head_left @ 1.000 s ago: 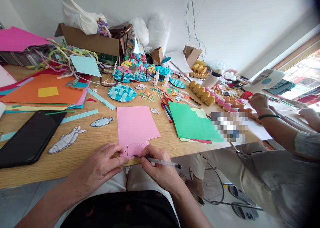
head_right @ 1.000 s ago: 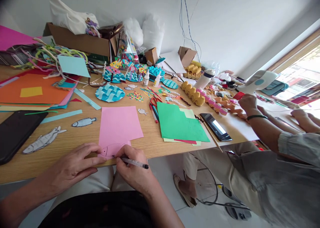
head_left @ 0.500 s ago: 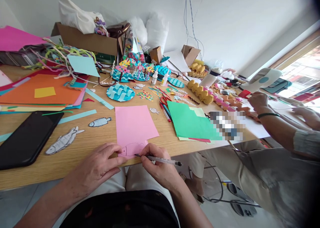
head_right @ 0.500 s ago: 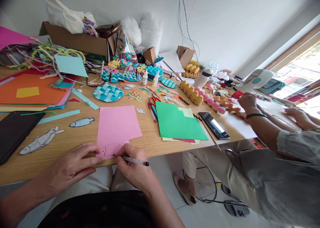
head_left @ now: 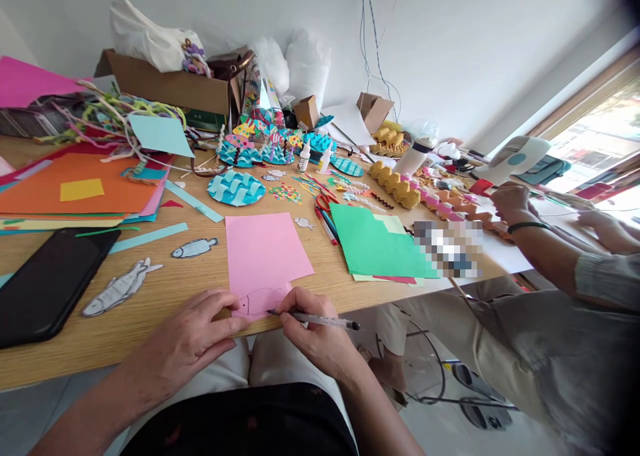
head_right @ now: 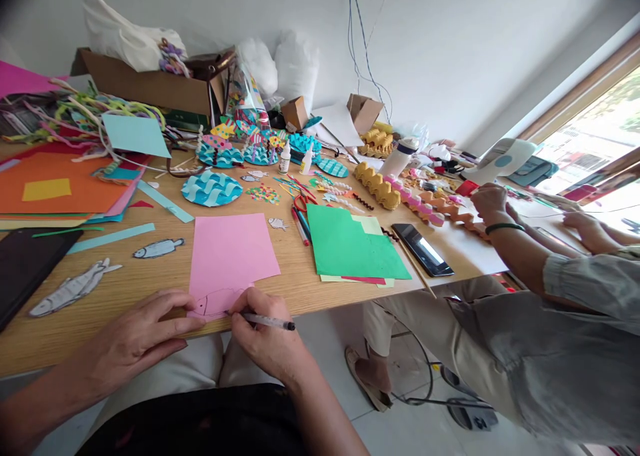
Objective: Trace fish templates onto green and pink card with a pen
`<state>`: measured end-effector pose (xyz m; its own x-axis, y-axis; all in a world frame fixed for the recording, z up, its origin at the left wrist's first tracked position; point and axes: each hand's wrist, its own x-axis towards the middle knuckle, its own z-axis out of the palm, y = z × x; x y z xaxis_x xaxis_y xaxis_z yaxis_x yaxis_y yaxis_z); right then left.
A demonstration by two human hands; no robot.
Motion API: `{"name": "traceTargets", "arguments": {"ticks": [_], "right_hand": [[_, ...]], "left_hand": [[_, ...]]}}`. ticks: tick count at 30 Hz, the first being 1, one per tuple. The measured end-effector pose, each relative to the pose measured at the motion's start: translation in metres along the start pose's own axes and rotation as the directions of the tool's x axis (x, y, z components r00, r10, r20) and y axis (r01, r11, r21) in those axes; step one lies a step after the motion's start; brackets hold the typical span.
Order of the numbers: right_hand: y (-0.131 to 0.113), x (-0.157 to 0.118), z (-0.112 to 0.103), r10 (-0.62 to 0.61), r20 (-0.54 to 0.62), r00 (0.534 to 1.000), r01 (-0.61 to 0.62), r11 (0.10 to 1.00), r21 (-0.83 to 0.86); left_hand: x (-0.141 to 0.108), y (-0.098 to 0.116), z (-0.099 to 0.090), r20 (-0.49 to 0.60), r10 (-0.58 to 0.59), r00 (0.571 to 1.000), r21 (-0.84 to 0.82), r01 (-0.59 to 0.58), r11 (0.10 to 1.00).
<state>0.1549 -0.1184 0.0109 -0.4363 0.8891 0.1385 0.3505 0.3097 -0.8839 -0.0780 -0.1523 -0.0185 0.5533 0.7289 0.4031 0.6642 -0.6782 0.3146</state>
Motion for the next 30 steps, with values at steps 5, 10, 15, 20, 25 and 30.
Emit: {"name": "traceTargets", "arguments": {"ticks": [5,10,15,20,25,30], "right_hand": [[0.0001,0.0007,0.0008,-0.006,0.003,1.0,0.006,1.0,0.001],[0.006,-0.0013,-0.0014,0.063,-0.062,0.996,-0.049,0.978,0.204],[0.007,-0.0044,-0.0012,0.067,-0.066,0.996,-0.053,0.98,0.191],[0.0032,-0.0036,0.0019,-0.002,-0.032,1.0,0.002,1.0,0.007],[0.0032,-0.0026,0.0025,-0.004,-0.032,0.999,0.003,1.0,-0.027],[0.0029,-0.0027,0.0038,-0.02,-0.027,0.999,0.019,1.0,-0.025]], "left_hand": [[-0.002,0.0,0.0002,0.03,-0.029,0.999,-0.004,0.029,1.0],[-0.0028,-0.0021,-0.0006,0.037,-0.006,0.999,0.001,0.006,1.0],[-0.0009,-0.0021,-0.0011,0.005,0.006,1.0,0.003,-0.006,1.0],[0.0006,0.001,-0.0026,0.0,0.0,1.0,-0.006,0.0,1.0],[0.0003,0.0015,-0.0027,0.01,-0.004,1.0,-0.004,0.004,1.0],[0.0003,0.0004,-0.0017,0.003,-0.013,1.0,0.005,0.013,1.0]]}}
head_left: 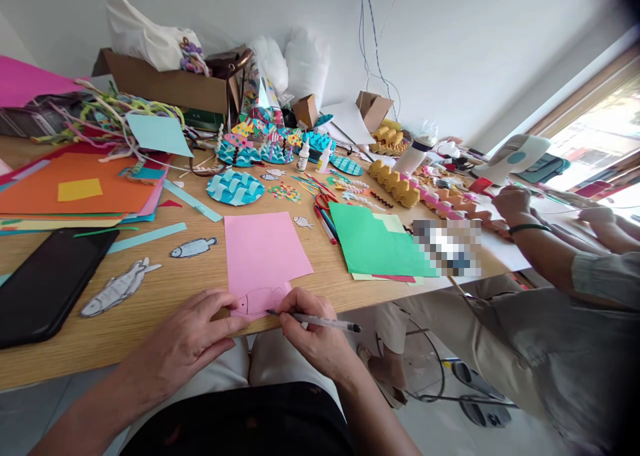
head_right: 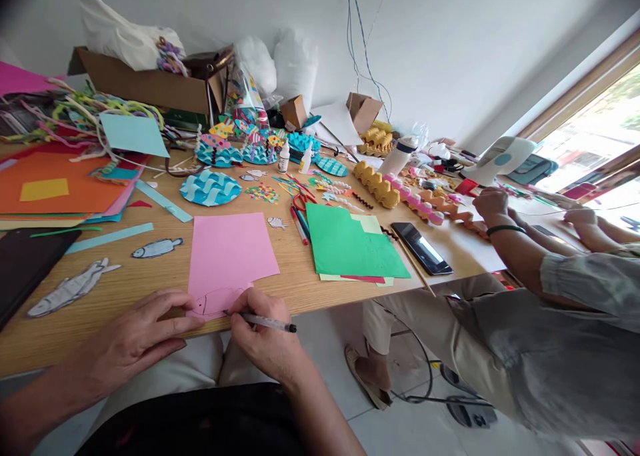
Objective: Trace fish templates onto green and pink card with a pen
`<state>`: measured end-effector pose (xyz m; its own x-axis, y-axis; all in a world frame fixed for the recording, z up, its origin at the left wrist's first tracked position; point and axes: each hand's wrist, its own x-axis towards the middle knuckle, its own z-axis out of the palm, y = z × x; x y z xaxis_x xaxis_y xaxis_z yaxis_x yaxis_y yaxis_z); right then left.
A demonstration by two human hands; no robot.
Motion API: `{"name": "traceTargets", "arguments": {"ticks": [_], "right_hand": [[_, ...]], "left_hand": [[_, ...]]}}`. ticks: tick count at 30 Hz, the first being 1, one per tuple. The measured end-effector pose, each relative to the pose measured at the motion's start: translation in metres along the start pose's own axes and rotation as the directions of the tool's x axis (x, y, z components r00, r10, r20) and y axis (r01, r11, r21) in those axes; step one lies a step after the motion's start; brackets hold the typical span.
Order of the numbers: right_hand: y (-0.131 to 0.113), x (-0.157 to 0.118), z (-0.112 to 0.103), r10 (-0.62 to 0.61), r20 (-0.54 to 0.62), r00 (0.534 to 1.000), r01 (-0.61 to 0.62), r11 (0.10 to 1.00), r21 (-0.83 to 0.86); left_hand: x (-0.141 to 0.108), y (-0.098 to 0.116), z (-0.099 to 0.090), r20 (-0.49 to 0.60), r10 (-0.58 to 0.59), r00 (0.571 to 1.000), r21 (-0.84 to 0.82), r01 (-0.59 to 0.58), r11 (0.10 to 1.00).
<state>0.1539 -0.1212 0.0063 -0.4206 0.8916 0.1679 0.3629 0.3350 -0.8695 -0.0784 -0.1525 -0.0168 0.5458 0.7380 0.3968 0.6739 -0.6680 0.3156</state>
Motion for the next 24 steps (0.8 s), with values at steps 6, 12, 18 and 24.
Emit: {"name": "traceTargets", "arguments": {"ticks": [6,12,18,24], "right_hand": [[-0.0013,0.001,0.0004,-0.021,-0.003,1.0,0.021,1.0,-0.007],[-0.0002,-0.0002,-0.002,-0.017,0.002,1.0,0.017,1.0,0.011],[-0.0035,-0.0063,0.0027,-0.046,-0.015,0.999,0.046,0.999,0.004],[-0.0047,-0.0059,0.0062,-0.077,0.027,0.997,0.078,0.996,-0.049]], "left_hand": [[-0.0009,-0.0007,0.0002,0.015,-0.003,1.0,0.004,0.003,1.0],[-0.002,-0.0008,-0.0001,0.037,-0.018,0.999,-0.002,0.019,1.0],[-0.0004,0.0012,0.0,0.009,-0.019,1.0,-0.005,0.019,1.0],[0.0007,0.0021,-0.0009,0.009,-0.019,1.0,-0.015,0.019,1.0]]}}
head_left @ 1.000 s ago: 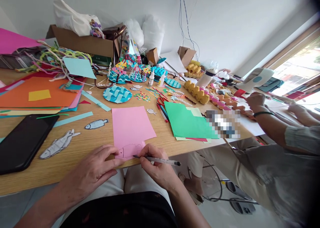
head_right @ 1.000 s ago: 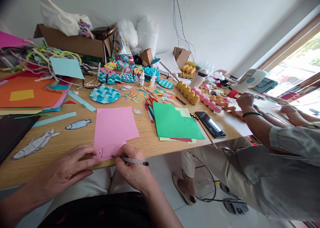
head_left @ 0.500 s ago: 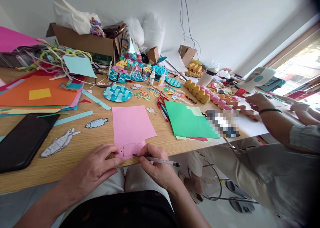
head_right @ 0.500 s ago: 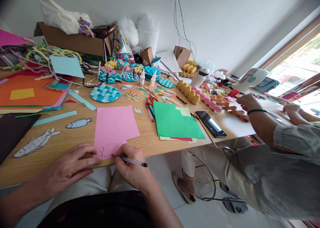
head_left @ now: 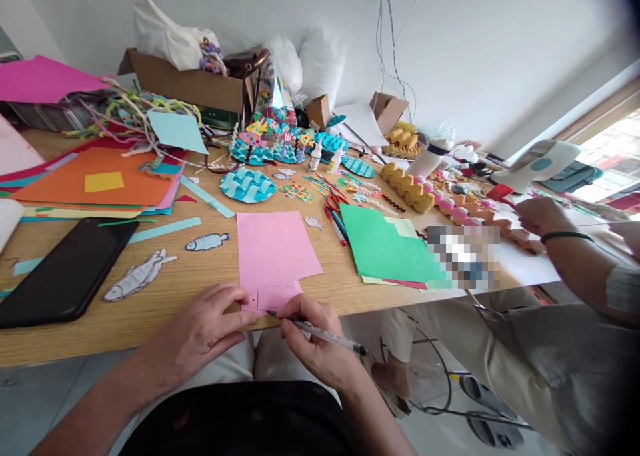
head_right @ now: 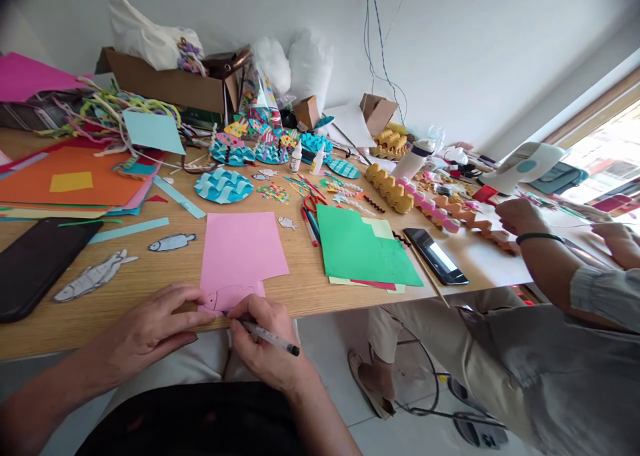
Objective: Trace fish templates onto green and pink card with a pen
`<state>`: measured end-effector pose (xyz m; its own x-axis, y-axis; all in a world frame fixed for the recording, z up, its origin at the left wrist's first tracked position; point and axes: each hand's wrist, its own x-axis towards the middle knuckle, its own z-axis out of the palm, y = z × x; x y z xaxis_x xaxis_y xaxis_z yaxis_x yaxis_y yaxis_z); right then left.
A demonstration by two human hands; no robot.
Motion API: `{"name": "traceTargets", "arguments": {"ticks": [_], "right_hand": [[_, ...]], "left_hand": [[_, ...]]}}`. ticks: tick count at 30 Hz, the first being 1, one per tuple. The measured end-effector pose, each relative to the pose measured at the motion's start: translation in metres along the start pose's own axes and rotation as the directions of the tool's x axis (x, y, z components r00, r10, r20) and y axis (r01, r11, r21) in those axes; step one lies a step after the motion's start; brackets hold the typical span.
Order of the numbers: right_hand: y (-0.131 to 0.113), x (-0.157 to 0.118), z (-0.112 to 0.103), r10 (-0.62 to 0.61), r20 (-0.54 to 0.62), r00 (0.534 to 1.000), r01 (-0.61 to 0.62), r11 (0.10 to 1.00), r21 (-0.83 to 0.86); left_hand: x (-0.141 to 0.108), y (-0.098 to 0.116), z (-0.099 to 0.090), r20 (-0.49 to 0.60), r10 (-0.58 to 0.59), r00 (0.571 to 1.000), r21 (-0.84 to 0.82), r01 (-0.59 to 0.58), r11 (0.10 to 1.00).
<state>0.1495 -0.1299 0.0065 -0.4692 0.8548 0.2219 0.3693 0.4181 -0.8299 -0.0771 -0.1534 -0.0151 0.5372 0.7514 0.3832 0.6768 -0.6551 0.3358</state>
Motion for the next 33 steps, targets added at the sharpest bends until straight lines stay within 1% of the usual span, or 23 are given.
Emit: {"name": "traceTargets", "arguments": {"ticks": [8,17,24,30,33], "right_hand": [[-0.0003,0.0002,0.0016,0.036,0.021,0.999,-0.036,0.999,-0.011],[0.0003,0.0019,0.0038,0.015,-0.001,1.0,-0.016,1.0,-0.021],[0.0008,0.0017,0.0032,0.004,0.003,1.0,-0.004,1.0,-0.023],[-0.0006,0.0026,0.0026,0.028,0.006,1.0,-0.028,0.999,-0.027],[-0.0007,0.0028,0.0031,0.018,0.004,1.0,-0.018,1.0,-0.017]], "left_hand": [[0.0002,0.0019,-0.0008,-0.003,-0.016,1.0,-0.008,0.016,1.0],[0.002,0.0034,-0.0029,0.002,-0.015,1.0,-0.008,0.015,1.0],[0.0013,0.0014,-0.0019,0.017,0.003,1.0,-0.003,-0.003,1.0],[0.0015,0.001,-0.0016,0.0,0.008,1.0,0.009,-0.008,1.0],[0.0012,0.001,-0.001,0.009,0.001,1.0,0.005,-0.001,1.0]]}}
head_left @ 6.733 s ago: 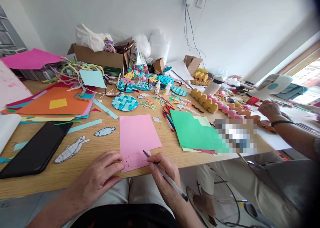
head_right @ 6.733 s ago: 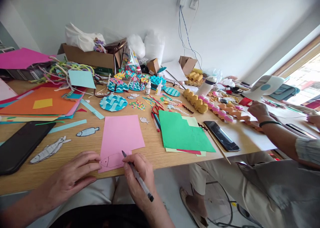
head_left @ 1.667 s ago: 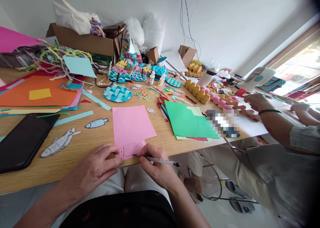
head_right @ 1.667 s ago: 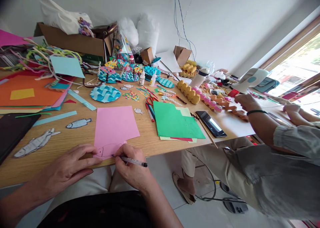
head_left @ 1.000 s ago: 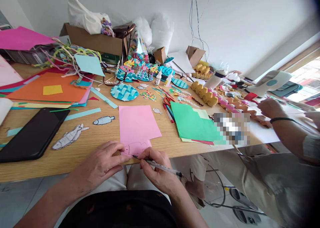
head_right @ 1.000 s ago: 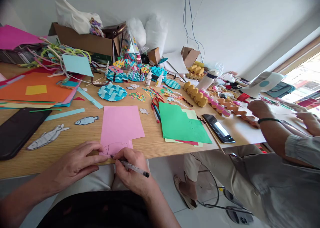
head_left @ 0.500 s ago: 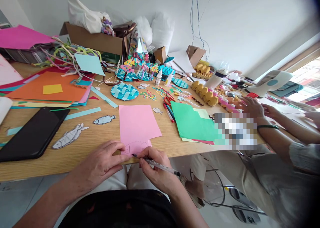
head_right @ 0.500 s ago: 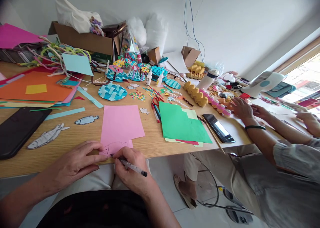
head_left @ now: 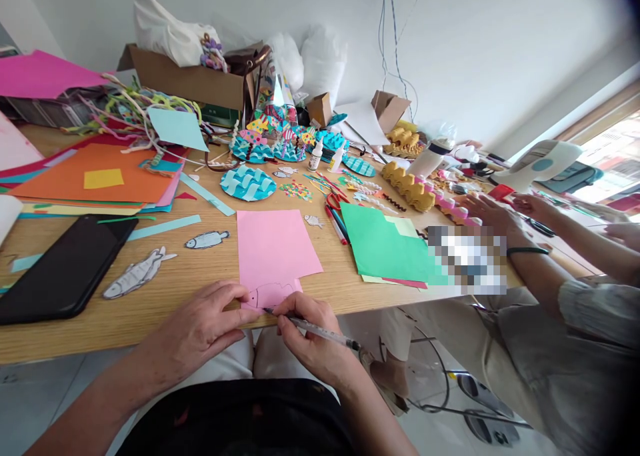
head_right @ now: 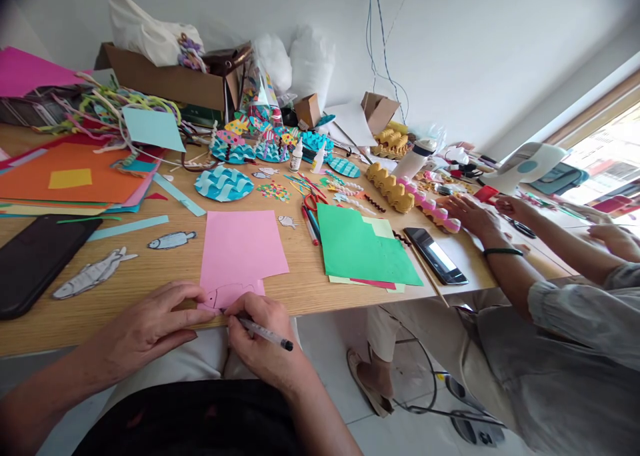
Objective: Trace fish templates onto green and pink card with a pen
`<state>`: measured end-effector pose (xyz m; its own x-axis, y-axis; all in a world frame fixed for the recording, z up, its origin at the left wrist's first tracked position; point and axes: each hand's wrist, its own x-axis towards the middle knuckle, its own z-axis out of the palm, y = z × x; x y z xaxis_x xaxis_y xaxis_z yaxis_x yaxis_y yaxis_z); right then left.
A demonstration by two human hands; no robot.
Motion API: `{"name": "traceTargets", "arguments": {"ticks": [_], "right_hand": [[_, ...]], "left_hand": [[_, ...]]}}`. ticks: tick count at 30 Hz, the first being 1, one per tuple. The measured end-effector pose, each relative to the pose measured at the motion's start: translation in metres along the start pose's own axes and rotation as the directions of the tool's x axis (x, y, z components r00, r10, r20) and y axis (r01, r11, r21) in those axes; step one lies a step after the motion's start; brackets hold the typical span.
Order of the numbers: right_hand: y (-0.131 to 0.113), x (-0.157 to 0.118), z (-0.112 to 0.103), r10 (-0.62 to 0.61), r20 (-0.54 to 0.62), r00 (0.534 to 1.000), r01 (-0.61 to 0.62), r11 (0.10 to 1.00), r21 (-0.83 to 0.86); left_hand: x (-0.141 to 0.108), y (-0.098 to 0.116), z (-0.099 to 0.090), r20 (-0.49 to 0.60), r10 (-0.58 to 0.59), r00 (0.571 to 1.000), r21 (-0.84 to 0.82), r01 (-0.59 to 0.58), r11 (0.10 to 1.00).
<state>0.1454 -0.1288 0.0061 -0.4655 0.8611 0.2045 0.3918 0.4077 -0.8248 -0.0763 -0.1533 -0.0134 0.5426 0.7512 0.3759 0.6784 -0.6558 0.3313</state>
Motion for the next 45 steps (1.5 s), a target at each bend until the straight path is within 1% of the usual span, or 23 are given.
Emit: {"name": "traceTargets", "arguments": {"ticks": [4,10,20,25,30,37,42,45], "right_hand": [[0.0006,-0.0009,0.0005,-0.018,-0.01,1.0,0.019,1.0,0.012],[0.0014,-0.0016,0.0005,0.002,-0.011,1.0,-0.002,1.0,0.004],[0.0022,-0.0012,0.0013,-0.05,-0.031,0.998,0.05,0.999,-0.008],[0.0011,-0.0011,0.0008,-0.039,-0.038,0.999,0.038,0.999,-0.027],[0.0021,-0.0007,0.0019,-0.049,-0.038,0.998,0.049,0.999,-0.017],[0.0032,-0.0031,-0.0006,0.005,-0.034,0.999,-0.005,1.0,-0.005],[0.0029,-0.0032,-0.0008,-0.026,-0.053,0.998,0.025,0.999,-0.031],[0.0022,-0.0024,-0.0003,-0.026,-0.044,0.999,0.024,0.999,-0.038]], "left_hand": [[-0.0007,-0.0005,0.0008,0.01,-0.009,1.0,-0.008,0.009,1.0],[-0.0008,-0.0005,0.0007,-0.009,0.004,1.0,-0.013,-0.005,1.0],[0.0003,-0.0007,0.0002,-0.027,0.04,0.999,0.003,-0.04,0.999],[-0.0004,-0.0003,0.0006,-0.024,0.021,0.999,-0.005,-0.021,1.0],[0.0,0.0001,0.0004,-0.033,0.026,0.999,-0.004,-0.026,1.0],[0.0005,-0.0006,0.0005,-0.038,0.028,0.999,0.007,-0.028,1.0],[0.0001,-0.0008,0.0007,-0.039,0.027,0.999,0.006,-0.027,1.0],[0.0,-0.0009,0.0014,-0.045,0.029,0.999,0.002,-0.029,1.0]]}}
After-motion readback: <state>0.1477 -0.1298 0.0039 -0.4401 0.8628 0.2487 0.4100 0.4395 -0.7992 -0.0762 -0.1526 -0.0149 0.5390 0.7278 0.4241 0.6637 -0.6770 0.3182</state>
